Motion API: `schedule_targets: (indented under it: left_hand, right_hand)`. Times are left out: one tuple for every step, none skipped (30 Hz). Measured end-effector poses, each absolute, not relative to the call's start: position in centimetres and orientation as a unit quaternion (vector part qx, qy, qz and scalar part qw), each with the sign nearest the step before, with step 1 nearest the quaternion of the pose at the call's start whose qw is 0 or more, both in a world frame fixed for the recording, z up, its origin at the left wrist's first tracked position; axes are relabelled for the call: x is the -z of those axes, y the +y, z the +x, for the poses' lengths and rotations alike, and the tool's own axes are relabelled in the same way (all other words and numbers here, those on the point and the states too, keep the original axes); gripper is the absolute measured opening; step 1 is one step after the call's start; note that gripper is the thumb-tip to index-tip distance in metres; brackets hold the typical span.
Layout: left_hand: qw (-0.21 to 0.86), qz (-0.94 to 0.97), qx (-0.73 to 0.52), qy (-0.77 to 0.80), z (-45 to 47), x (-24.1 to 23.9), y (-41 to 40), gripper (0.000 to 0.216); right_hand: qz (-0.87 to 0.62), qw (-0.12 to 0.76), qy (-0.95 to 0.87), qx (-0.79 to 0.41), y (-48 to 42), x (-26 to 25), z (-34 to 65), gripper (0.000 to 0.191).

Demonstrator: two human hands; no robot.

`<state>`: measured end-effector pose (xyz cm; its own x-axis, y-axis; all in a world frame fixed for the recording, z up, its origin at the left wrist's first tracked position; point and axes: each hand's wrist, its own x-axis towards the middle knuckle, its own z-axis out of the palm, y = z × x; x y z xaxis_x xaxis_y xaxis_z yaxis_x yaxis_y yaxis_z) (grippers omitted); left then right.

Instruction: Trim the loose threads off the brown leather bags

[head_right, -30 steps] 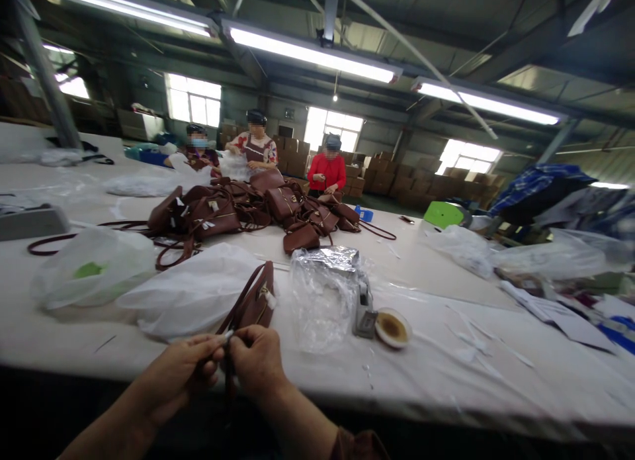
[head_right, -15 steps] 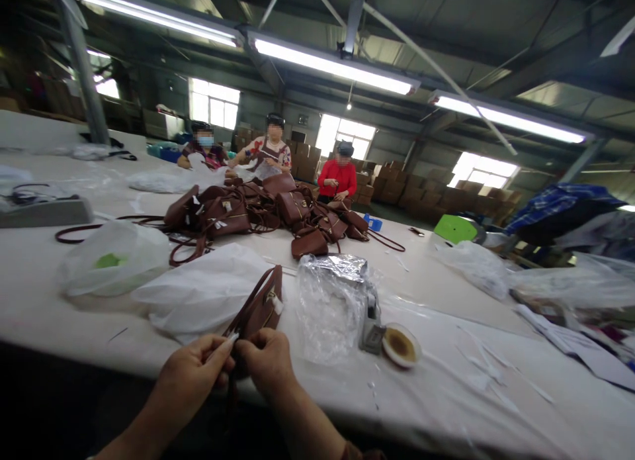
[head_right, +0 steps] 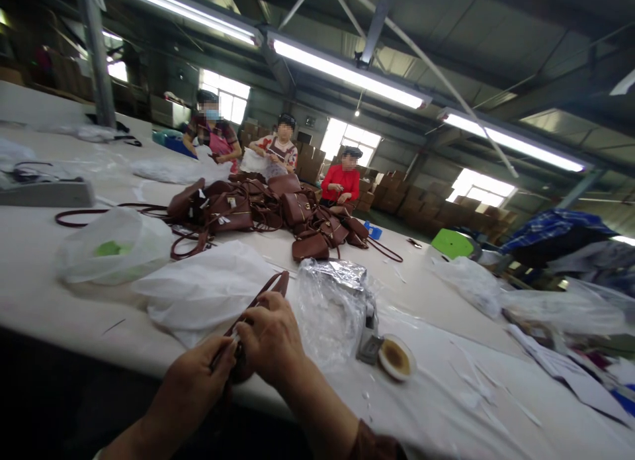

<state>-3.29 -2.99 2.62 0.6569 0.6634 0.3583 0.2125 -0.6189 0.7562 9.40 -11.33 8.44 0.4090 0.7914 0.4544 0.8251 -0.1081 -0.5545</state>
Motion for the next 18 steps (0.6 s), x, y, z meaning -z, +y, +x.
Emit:
schedule_targets:
  left_hand:
    - [0.336,0.842,-0.334,0.259,-3.2,-2.4,-3.0,0.029]
    - [0.324,0.844,-0.343,0.257,-3.2,-2.3,-3.1,0.029]
    - [0.315,0.846,-0.346,0.254,-3.2,-2.1,-3.1,0.029]
    - [0.31,0.848,-0.348,0.251,-3.1,-2.0,-3.1,0.029]
    - [0.307,0.851,-0.347,0.248,-3.2,-1.9,-3.1,0.029]
    - [0.305,0.852,-0.347,0.245,-3.2,-1.8,-3.0,0.029]
    - [0.302,0.853,-0.347,0.244,-3.2,-1.7,-3.0,0.029]
    - [0.3,0.854,-0.348,0.242,-3.2,-1.7,-3.0,0.03]
    - [0.3,0.854,-0.349,0.241,-3.2,-1.7,-2.9,0.031]
    - [0.301,0.854,-0.35,0.24,-3.2,-1.7,-2.9,0.031]
    - [0.304,0.853,-0.35,0.241,-3.2,-1.7,-2.9,0.032]
    - [0.31,0.851,-0.349,0.242,-3.2,-1.7,-2.9,0.032]
    - [0.319,0.848,-0.346,0.244,-3.2,-1.7,-2.9,0.033]
    - [0.33,0.844,-0.344,0.246,-3.2,-1.8,-2.9,0.033]
    - [0.343,0.839,-0.343,0.247,-3.2,-1.9,-2.9,0.032]
    - [0.358,0.833,-0.342,0.246,-3.3,-2.0,-2.9,0.032]
    - [0.377,0.826,-0.339,0.245,-3.3,-2.2,-2.9,0.031]
    - [0.4,0.817,-0.335,0.244,-3.4,-2.4,-2.9,0.029]
  right_hand:
    - [-0.744,0.337,-0.576,0.037,-11.0,-9.2,9.5,0.013]
    - [-0.746,0.291,-0.598,0.044,-10.7,-9.7,9.6,0.012]
    - [-0.749,0.254,-0.61,0.045,-10.3,-10.0,9.7,0.012]
    - [-0.753,0.228,-0.616,0.042,-9.9,-10.2,9.8,0.012]
    - [-0.754,0.211,-0.62,0.037,-9.6,-10.2,9.8,0.011]
    - [-0.755,0.202,-0.623,0.03,-9.4,-10.1,9.9,0.01]
    - [-0.754,0.199,-0.626,0.019,-9.1,-9.9,10.0,0.01]
    - [-0.753,0.2,-0.627,0.005,-8.9,-9.7,10.1,0.01]
    - [-0.752,0.203,-0.626,-0.01,-8.7,-9.6,10.2,0.011]
    - [-0.752,0.21,-0.624,-0.025,-8.6,-9.5,10.3,0.011]
    - [-0.752,0.219,-0.621,-0.039,-8.5,-9.4,10.4,0.011]
    - [-0.751,0.229,-0.618,-0.05,-8.4,-9.4,10.5,0.011]
    - [-0.749,0.24,-0.615,-0.059,-8.3,-9.3,10.6,0.011]
    - [-0.746,0.251,-0.613,-0.067,-8.2,-9.3,10.6,0.011]
    - [-0.743,0.263,-0.611,-0.072,-8.1,-9.2,10.6,0.012]
    - [-0.74,0.275,-0.61,-0.075,-8.1,-9.1,10.6,0.013]
    - [-0.736,0.288,-0.608,-0.075,-8.1,-9.0,10.6,0.014]
    - [-0.732,0.301,-0.607,-0.072,-8.2,-8.8,10.6,0.014]
